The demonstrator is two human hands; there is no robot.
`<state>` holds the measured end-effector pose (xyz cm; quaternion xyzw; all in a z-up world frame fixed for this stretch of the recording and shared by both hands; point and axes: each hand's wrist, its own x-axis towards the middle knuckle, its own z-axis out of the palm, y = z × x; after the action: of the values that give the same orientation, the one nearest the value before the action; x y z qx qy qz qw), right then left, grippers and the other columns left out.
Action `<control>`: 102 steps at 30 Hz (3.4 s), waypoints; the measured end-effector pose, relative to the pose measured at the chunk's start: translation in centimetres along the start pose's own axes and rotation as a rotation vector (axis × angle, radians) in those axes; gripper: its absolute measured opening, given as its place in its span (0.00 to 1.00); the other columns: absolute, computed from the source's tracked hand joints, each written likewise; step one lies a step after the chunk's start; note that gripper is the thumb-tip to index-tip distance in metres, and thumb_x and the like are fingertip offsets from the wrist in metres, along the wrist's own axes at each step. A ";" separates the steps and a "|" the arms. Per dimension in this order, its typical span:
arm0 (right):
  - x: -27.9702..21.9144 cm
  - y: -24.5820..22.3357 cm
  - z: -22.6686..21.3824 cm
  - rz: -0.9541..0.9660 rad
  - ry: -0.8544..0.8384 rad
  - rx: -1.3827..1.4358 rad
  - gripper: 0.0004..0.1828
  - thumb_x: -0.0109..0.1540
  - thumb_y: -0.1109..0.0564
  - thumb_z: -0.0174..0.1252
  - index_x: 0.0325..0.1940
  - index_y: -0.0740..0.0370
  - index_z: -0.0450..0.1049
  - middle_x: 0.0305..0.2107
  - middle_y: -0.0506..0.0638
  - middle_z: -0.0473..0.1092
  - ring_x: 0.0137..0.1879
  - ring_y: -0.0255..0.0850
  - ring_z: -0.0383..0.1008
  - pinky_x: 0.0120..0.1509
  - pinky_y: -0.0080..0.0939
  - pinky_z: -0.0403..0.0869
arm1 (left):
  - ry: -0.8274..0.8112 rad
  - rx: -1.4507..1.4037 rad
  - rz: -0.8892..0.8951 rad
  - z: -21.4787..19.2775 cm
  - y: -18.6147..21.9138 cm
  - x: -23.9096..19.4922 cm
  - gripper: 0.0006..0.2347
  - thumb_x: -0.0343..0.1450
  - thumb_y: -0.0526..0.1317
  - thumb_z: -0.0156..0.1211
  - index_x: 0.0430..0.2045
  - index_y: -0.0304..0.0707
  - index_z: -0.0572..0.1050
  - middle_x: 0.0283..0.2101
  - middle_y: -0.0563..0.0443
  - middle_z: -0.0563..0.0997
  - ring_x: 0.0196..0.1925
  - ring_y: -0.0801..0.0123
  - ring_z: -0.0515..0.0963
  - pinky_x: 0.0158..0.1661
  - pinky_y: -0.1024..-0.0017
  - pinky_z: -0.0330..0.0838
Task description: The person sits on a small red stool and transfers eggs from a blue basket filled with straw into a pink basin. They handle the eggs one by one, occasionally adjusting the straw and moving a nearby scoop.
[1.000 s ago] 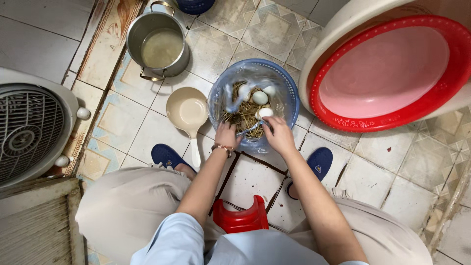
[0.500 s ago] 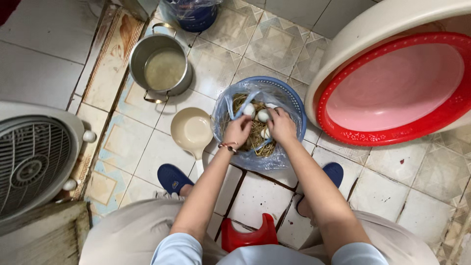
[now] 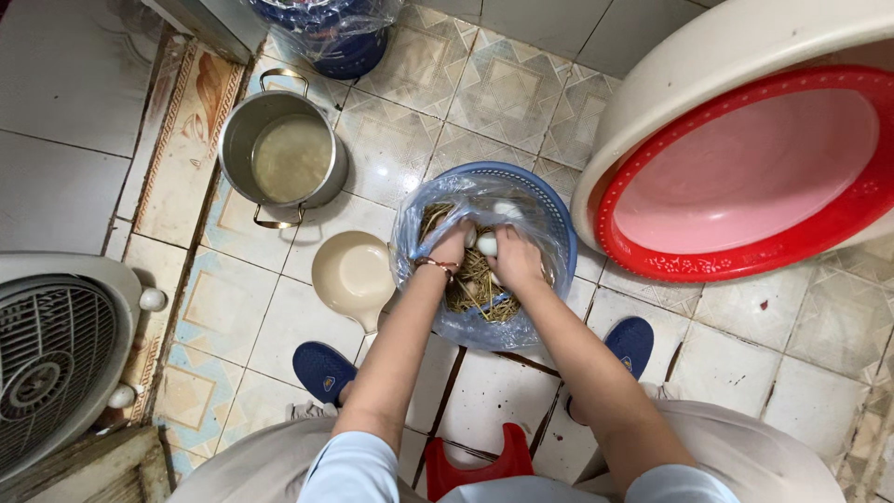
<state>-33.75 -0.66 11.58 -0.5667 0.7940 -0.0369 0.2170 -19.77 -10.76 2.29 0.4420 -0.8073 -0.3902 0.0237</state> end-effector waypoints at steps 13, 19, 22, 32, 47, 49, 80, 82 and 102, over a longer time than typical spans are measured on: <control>-1.3 1.6 1.1 0.172 -0.021 0.241 0.42 0.53 0.41 0.71 0.63 0.63 0.64 0.46 0.68 0.74 0.51 0.61 0.77 0.57 0.57 0.74 | 0.373 0.270 0.042 2.1 -1.1 -4.6 0.24 0.63 0.46 0.63 0.55 0.43 0.72 0.55 0.38 0.76 0.57 0.46 0.76 0.56 0.54 0.70; -2.9 2.4 1.7 0.163 0.040 0.542 0.34 0.51 0.42 0.73 0.52 0.63 0.71 0.42 0.62 0.77 0.48 0.57 0.79 0.52 0.52 0.75 | 0.276 0.010 -0.178 -2.6 3.8 -9.6 0.28 0.60 0.52 0.75 0.53 0.42 0.76 0.52 0.39 0.79 0.56 0.46 0.75 0.60 0.54 0.66; -3.9 2.8 1.9 0.136 0.066 0.599 0.33 0.51 0.41 0.73 0.50 0.63 0.72 0.41 0.61 0.77 0.46 0.53 0.80 0.52 0.49 0.75 | 0.167 0.047 -0.187 -4.4 5.2 -11.8 0.23 0.60 0.50 0.75 0.47 0.47 0.81 0.51 0.40 0.80 0.58 0.48 0.75 0.63 0.56 0.64; -6.1 6.6 2.1 0.324 0.190 0.536 0.36 0.52 0.39 0.72 0.52 0.67 0.73 0.39 0.62 0.78 0.44 0.52 0.81 0.50 0.48 0.77 | 0.111 0.503 -0.094 0.4 3.5 -14.4 0.25 0.63 0.49 0.70 0.53 0.42 0.77 0.61 0.42 0.76 0.77 0.56 0.57 0.71 0.38 0.44; -3.8 2.6 -3.0 0.263 0.064 0.110 0.32 0.56 0.39 0.69 0.54 0.62 0.74 0.47 0.65 0.76 0.53 0.59 0.77 0.57 0.57 0.74 | -0.160 -0.455 0.121 -14.4 10.0 -5.8 0.29 0.69 0.60 0.60 0.60 0.41 0.73 0.62 0.44 0.79 0.64 0.61 0.77 0.63 0.66 0.70; -3.2 3.1 -2.5 0.286 0.040 0.114 0.31 0.57 0.38 0.68 0.55 0.60 0.75 0.48 0.64 0.76 0.55 0.58 0.77 0.59 0.56 0.74 | -0.021 -0.635 0.065 -16.1 8.0 -4.2 0.28 0.72 0.58 0.57 0.63 0.40 0.71 0.65 0.46 0.75 0.67 0.62 0.73 0.64 0.66 0.66; 2.6 17.9 -28.1 0.090 0.288 -0.849 0.24 0.63 0.53 0.56 0.64 0.57 0.77 0.61 0.57 0.69 0.75 0.55 0.55 0.81 0.66 0.45 | -0.092 -0.387 0.079 -13.5 20.2 -14.4 0.18 0.72 0.45 0.60 0.55 0.40 0.76 0.47 0.45 0.85 0.45 0.65 0.85 0.47 0.69 0.78; 0.5 18.6 -28.4 -0.010 0.275 -0.914 0.17 0.62 0.53 0.56 0.51 0.56 0.81 0.59 0.56 0.70 0.70 0.52 0.62 0.77 0.63 0.54 | -0.046 -0.505 0.139 -13.5 20.5 -14.4 0.17 0.73 0.44 0.60 0.54 0.37 0.75 0.47 0.45 0.86 0.47 0.66 0.86 0.48 0.68 0.79; -37.4 42.2 -21.8 0.646 0.843 0.056 0.13 0.66 0.53 0.64 0.43 0.69 0.79 0.32 0.67 0.74 0.38 0.60 0.77 0.46 0.58 0.75 | 0.062 -0.293 0.359 -9.5 24.2 -14.3 0.20 0.72 0.40 0.62 0.58 0.35 0.72 0.54 0.42 0.80 0.47 0.63 0.83 0.47 0.66 0.77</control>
<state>-69.60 44.50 29.76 -0.2234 0.9451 -0.2141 -0.1053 -24.25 1.32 29.08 0.2951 -0.8067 -0.4788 0.1814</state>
